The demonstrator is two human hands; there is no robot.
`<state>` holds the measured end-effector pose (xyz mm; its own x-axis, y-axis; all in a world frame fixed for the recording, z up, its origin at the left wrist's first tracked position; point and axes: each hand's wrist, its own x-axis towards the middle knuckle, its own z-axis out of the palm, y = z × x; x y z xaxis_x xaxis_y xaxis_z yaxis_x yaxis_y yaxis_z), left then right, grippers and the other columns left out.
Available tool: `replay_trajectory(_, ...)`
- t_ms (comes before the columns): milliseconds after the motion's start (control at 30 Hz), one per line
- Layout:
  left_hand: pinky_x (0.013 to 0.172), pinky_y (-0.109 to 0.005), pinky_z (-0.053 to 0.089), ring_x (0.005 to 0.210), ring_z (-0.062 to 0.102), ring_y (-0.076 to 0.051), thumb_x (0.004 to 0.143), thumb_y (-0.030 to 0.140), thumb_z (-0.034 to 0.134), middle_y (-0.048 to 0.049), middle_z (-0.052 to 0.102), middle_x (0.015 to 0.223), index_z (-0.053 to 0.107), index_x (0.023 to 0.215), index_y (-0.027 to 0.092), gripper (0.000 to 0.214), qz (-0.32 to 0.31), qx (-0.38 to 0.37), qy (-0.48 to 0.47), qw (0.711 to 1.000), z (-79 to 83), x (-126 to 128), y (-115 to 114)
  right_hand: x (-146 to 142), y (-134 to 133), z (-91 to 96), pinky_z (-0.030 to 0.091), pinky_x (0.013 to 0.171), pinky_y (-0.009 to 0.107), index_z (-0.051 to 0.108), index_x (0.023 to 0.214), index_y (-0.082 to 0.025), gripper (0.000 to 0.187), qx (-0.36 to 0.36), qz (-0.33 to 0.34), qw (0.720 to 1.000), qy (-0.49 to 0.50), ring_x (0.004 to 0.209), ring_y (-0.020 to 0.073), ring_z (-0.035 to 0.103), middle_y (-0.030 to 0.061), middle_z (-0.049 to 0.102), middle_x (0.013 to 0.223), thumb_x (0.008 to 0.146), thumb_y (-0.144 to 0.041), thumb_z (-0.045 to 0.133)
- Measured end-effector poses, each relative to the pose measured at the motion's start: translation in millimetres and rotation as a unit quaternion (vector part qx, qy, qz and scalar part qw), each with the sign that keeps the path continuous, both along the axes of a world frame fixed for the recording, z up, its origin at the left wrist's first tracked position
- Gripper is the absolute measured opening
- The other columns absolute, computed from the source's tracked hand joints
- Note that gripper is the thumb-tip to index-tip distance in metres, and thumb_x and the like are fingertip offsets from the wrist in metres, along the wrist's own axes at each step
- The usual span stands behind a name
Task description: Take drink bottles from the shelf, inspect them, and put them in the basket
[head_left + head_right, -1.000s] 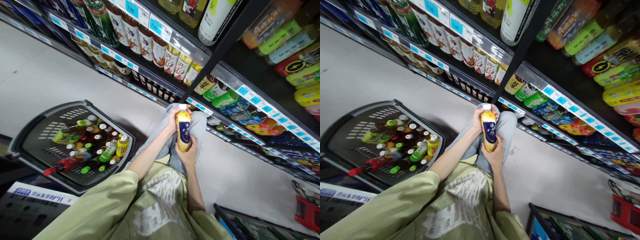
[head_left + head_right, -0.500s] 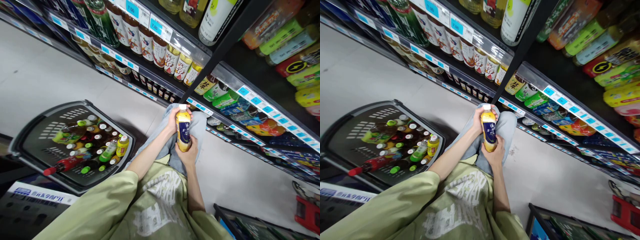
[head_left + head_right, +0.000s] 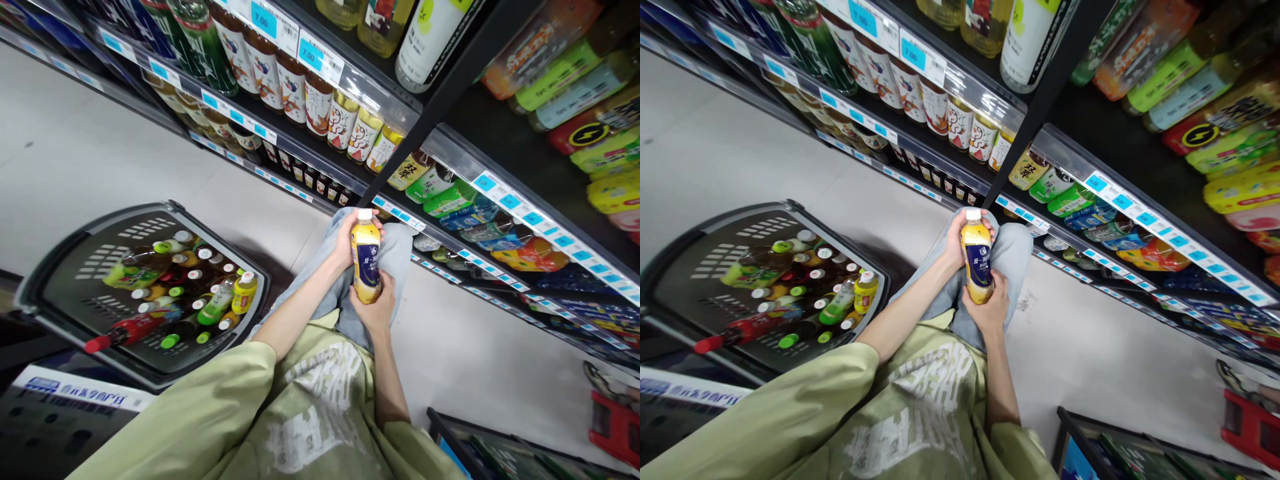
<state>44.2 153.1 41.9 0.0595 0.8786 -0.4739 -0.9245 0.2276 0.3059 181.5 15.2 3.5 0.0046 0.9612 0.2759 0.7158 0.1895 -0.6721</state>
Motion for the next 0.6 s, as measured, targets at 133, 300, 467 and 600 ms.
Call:
replay_trajectory(133,0.062,-0.031,0.064,0.066,0.076,-0.021,0.101,0.06,0.068,-0.0049,0.074,0.073,0.079,0.099,0.017,0.044,-0.003,0.004,-0.001,1.0,0.6,-0.5,0.8,-0.4,0.8,1.1,0.067,0.092,0.045,0.053,0.144,-0.023,0.069,0.007,0.006,1.0,0.003,0.112,0.0289,0.075,0.0116,0.071,0.124,0.088,-0.051,0.082)
replay_trajectory(300,0.062,-0.03,0.063,0.066,0.074,-0.02,0.103,0.061,0.068,-0.0047,0.073,0.072,0.078,0.096,0.017,0.046,-0.009,0.001,0.011,1.0,1.5,-1.4,2.3,-0.1,0.7,0.3,0.067,0.092,0.045,0.053,0.143,-0.023,0.069,0.002,0.002,1.0,0.002,0.112,0.0292,0.075,0.0117,0.071,0.124,0.088,-0.052,0.081)
replay_trajectory(467,0.061,-0.03,0.063,0.065,0.074,-0.02,0.102,0.064,0.069,-0.0047,0.072,0.072,0.078,0.097,0.016,0.049,-0.01,-0.022,0.0,1.0,3.7,-1.6,2.8,0.6,-0.1,-1.7,0.066,0.094,0.046,0.053,0.143,-0.023,0.07,-0.007,0.004,1.0,0.01,0.113,0.0294,0.074,0.0116,0.07,0.125,0.086,-0.051,0.082)
replay_trajectory(600,0.061,-0.03,0.064,0.065,0.074,-0.02,0.104,0.061,0.067,-0.0044,0.072,0.072,0.078,0.099,0.017,0.046,-0.01,-0.027,-0.007,1.0,3.2,-1.3,2.9,0.6,-0.1,-1.5,0.066,0.093,0.046,0.053,0.143,-0.024,0.07,-0.003,0.0,1.0,0.005,0.112,0.0295,0.074,0.0115,0.07,0.124,0.086,-0.051,0.082)
